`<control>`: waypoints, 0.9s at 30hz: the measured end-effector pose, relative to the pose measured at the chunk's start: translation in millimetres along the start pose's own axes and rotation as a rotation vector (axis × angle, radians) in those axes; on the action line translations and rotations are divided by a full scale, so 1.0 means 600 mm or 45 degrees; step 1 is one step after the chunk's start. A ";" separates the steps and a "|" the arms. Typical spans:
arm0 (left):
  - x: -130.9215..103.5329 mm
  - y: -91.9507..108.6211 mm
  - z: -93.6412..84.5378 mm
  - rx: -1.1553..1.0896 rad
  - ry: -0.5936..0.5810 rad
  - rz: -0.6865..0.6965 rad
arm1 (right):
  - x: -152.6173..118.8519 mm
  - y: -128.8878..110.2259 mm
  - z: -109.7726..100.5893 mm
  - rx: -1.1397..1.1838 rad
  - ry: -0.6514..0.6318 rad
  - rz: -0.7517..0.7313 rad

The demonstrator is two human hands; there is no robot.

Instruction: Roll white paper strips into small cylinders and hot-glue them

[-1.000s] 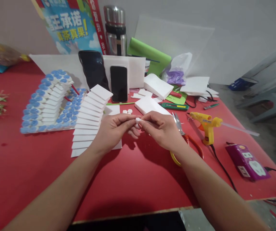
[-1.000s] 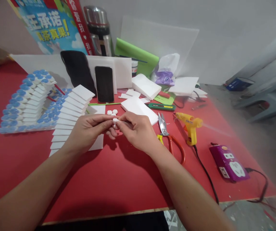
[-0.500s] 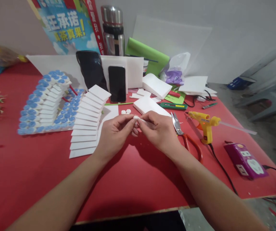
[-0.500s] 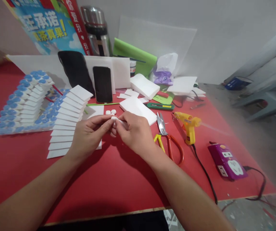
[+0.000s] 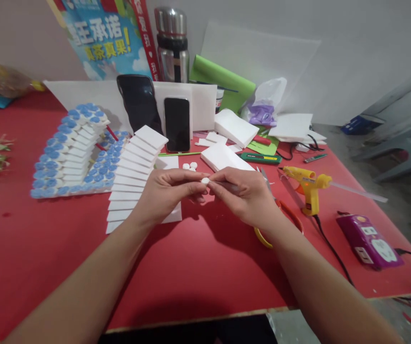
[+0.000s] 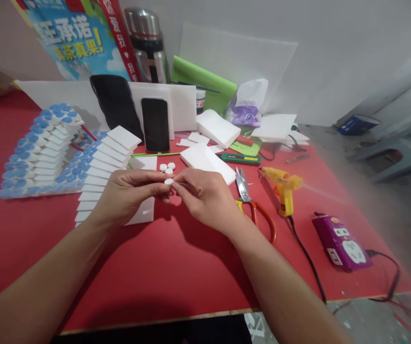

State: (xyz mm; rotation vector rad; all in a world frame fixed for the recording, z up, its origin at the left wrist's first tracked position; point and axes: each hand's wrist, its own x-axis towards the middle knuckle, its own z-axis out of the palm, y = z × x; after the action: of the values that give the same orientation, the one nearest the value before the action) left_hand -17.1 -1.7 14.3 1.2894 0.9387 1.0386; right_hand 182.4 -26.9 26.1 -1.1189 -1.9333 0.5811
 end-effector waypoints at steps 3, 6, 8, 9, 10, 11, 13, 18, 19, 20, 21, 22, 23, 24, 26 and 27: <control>0.001 0.001 -0.003 0.017 -0.067 0.015 | 0.001 0.003 0.004 -0.031 0.012 -0.021; 0.002 -0.001 -0.001 0.104 -0.043 0.141 | 0.004 0.004 0.008 -0.015 0.038 0.096; 0.002 -0.002 0.002 0.144 0.012 0.196 | 0.005 0.003 0.010 0.015 0.050 0.196; 0.002 -0.003 0.003 0.144 0.032 0.192 | 0.006 0.003 0.010 0.024 0.052 0.228; 0.002 -0.004 0.004 0.133 0.045 0.174 | 0.006 0.001 0.010 0.025 0.054 0.242; 0.001 -0.005 0.006 0.120 0.052 0.149 | 0.005 0.000 0.011 0.016 0.059 0.242; 0.000 -0.005 0.008 0.108 0.052 0.117 | 0.004 -0.002 0.013 -0.025 0.082 0.207; -0.001 -0.005 0.010 0.125 0.056 0.175 | -0.003 -0.009 0.016 -0.140 0.105 0.040; 0.000 -0.006 0.010 0.110 0.052 0.175 | -0.003 -0.011 0.015 -0.133 0.100 0.036; 0.000 -0.006 0.009 0.087 0.043 0.164 | -0.002 -0.012 0.012 -0.086 0.094 0.067; 0.001 -0.007 0.008 0.061 0.028 0.145 | 0.000 -0.012 0.009 0.016 0.073 0.138; 0.001 -0.007 0.006 0.035 0.006 0.118 | 0.003 -0.011 0.005 0.178 0.028 0.246; 0.002 -0.008 0.004 0.014 -0.015 0.092 | 0.006 -0.010 0.000 0.386 -0.039 0.380; 0.003 -0.008 0.003 0.003 -0.031 0.075 | 0.010 -0.006 -0.003 0.615 -0.118 0.527; 0.005 -0.009 -0.001 0.025 -0.036 0.074 | 0.017 0.003 -0.008 1.024 -0.301 0.799; 0.006 -0.009 -0.002 0.048 -0.024 0.087 | 0.020 0.008 -0.009 1.169 -0.387 0.899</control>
State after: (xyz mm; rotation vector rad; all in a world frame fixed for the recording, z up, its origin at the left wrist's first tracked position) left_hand -16.7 2.3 8.7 1.3685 0.9089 1.0641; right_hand 185.9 -14.4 30.8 -1.0746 -1.1548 1.8717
